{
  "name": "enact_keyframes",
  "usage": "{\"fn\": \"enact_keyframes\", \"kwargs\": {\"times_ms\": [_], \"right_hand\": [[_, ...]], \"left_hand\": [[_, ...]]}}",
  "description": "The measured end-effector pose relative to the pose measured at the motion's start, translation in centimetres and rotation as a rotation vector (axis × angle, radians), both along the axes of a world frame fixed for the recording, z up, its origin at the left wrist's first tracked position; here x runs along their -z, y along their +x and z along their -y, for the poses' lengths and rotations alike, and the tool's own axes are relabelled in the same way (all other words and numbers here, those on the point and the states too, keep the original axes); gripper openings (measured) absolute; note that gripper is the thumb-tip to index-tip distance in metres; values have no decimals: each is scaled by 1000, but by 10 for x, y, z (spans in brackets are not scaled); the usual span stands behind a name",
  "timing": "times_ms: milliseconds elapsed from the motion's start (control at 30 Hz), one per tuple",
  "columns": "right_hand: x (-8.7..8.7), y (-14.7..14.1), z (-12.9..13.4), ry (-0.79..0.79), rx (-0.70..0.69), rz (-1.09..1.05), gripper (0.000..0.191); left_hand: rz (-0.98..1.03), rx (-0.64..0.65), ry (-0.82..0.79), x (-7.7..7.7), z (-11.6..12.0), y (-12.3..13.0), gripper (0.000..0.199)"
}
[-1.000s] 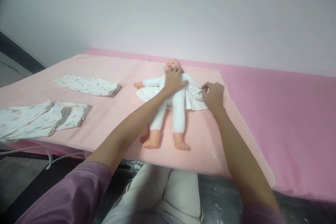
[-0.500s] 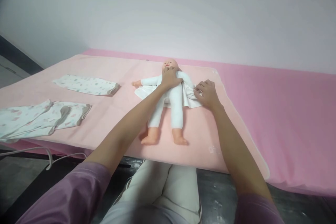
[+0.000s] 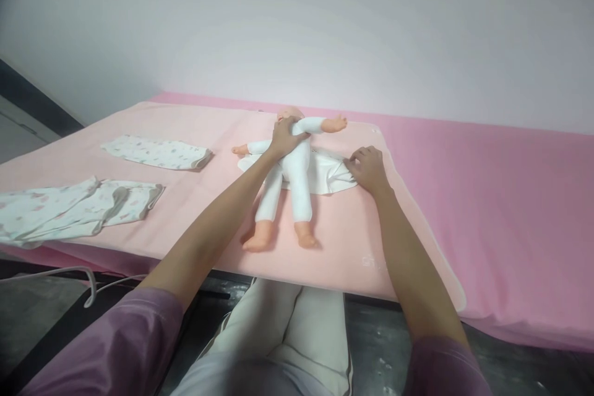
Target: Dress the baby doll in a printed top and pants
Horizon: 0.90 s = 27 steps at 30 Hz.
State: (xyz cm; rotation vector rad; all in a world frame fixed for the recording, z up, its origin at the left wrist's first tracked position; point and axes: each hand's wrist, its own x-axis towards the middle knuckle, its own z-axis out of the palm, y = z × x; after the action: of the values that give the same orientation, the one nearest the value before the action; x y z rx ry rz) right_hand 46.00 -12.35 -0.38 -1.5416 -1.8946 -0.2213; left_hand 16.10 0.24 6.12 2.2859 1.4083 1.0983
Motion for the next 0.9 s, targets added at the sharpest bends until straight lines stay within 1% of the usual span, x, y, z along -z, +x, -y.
{"fn": "enact_keyframes", "kwargs": {"times_ms": [33, 67, 133, 200, 233, 267, 300, 333, 400, 467, 500, 567, 633, 700, 767, 833, 900], "right_hand": [[-5, -4, 3, 0, -8, -58, 30], [-10, -8, 6, 5, -24, -127, 38], [-20, -12, 9, 24, -83, -271, 64], [-30, -13, 10, 28, -145, -421, 80], [-34, -12, 9, 5, -162, -492, 82], [-37, -10, 9, -39, -162, -548, 80], [-40, -9, 7, -92, -144, -579, 76], [-41, -8, 6, -147, -114, -580, 72], [-42, -8, 3, -240, -51, -493, 65], [-40, -13, -1, -290, 11, -327, 63], [-38, -17, -5, -298, 48, -233, 61], [-34, -29, -13, -270, 127, -60, 57], [-31, -40, -23, -183, 175, 48, 53], [-33, -45, -30, -86, 169, 99, 51], [-42, -42, -31, -22, 161, 146, 52], [-57, -28, -23, -1, 169, 176, 55], [-75, -5, -8, -18, 186, 184, 62]], "left_hand": [[-19, 5, 10, 1, 4, 3, 55], [-45, 19, 17, 2, 8, 6, 57], [-101, 67, 17, 3, 16, 12, 58], [-132, 126, 12, 4, 22, 14, 57], [-133, 155, 12, 4, 24, 12, 56], [-125, 172, 12, 5, 25, 7, 54], [-117, 174, 6, 5, 25, -2, 54], [-117, 150, -9, 6, 25, -14, 53], [-182, 40, -65, 8, 23, -46, 54], [-318, -90, -130, 12, 22, -83, 52], [-357, -119, -149, 14, 22, -100, 52], [-400, -132, -164, 16, 22, -129, 53], [-410, -123, -145, 16, 21, -144, 49], [-418, -118, -100, 14, 20, -147, 43], [-416, -120, -56, 10, 19, -141, 40], [-406, -121, -34, 5, 20, -128, 40], [-385, -107, -27, -1, 23, -111, 43]]}}
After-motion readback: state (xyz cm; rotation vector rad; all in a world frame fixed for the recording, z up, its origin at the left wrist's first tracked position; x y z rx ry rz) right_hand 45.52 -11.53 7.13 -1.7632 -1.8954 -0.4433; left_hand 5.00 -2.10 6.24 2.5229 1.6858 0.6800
